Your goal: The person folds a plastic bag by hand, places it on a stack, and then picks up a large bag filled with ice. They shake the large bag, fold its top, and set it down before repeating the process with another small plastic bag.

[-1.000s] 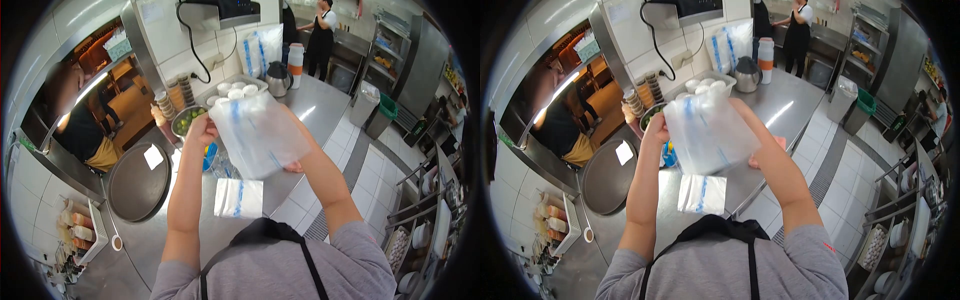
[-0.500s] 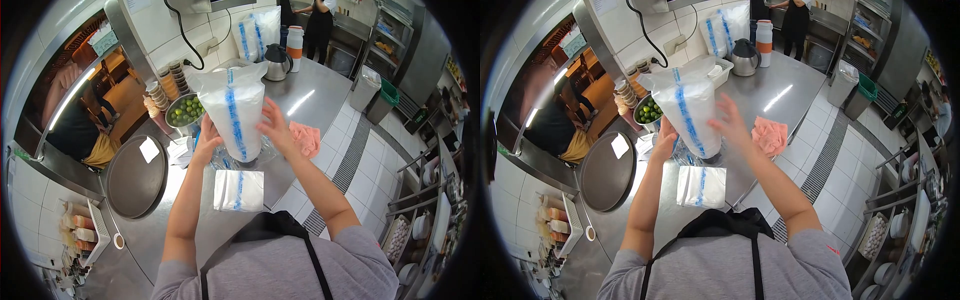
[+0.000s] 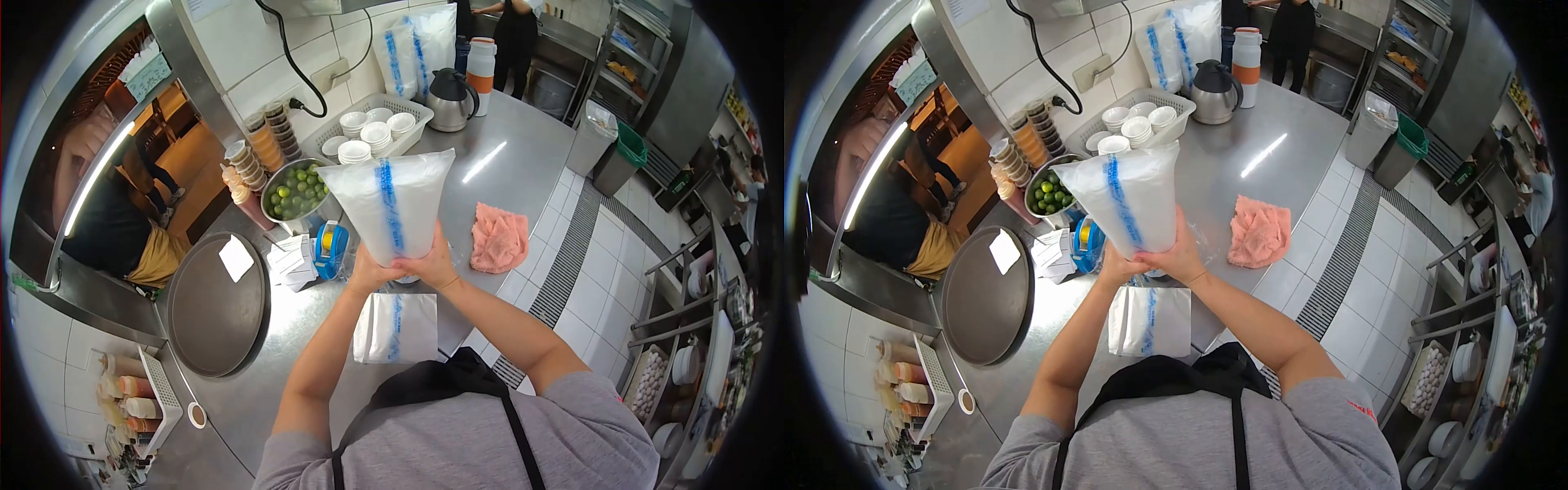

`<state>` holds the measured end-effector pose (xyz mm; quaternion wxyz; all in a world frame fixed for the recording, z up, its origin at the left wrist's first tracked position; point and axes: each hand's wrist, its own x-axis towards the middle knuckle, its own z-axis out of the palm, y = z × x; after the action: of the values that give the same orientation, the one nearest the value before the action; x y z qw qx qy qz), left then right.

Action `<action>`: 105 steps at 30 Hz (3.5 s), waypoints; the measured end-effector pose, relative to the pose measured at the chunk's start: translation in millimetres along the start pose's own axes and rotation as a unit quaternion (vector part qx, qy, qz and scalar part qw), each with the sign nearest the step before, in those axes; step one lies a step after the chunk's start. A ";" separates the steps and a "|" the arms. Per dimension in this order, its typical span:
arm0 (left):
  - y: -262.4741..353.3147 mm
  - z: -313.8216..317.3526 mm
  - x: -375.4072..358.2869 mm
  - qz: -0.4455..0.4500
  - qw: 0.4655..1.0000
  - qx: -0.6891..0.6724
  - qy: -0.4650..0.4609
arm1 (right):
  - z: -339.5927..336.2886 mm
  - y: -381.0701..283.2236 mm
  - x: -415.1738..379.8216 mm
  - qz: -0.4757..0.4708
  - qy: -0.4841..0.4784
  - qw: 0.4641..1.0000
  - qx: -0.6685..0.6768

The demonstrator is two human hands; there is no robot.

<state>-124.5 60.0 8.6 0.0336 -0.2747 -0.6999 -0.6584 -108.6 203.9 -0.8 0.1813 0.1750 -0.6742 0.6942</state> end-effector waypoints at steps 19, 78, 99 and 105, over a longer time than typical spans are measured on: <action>117.9 -3.0 74.6 0.133 0.913 0.334 0.194 | 13.0 -105.5 86.2 -0.228 0.103 0.949 -0.190; 38.1 -5.9 -115.4 -0.119 0.952 0.263 0.102 | -39.0 -39.4 -66.7 -0.023 -0.279 0.926 -0.255; 108.8 -12.0 -43.8 -0.031 0.921 -0.324 -0.214 | -25.5 -149.7 -8.1 -0.182 -0.305 0.882 0.311; 144.7 -23.6 -41.8 -0.001 0.962 -0.167 -0.216 | -56.0 -137.0 6.2 0.058 -0.274 0.831 0.481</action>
<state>-34.5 21.0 125.3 -0.1655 -0.4116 -0.5710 -0.6907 -47.2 263.4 120.1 -0.1581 0.3836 -0.2861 0.8637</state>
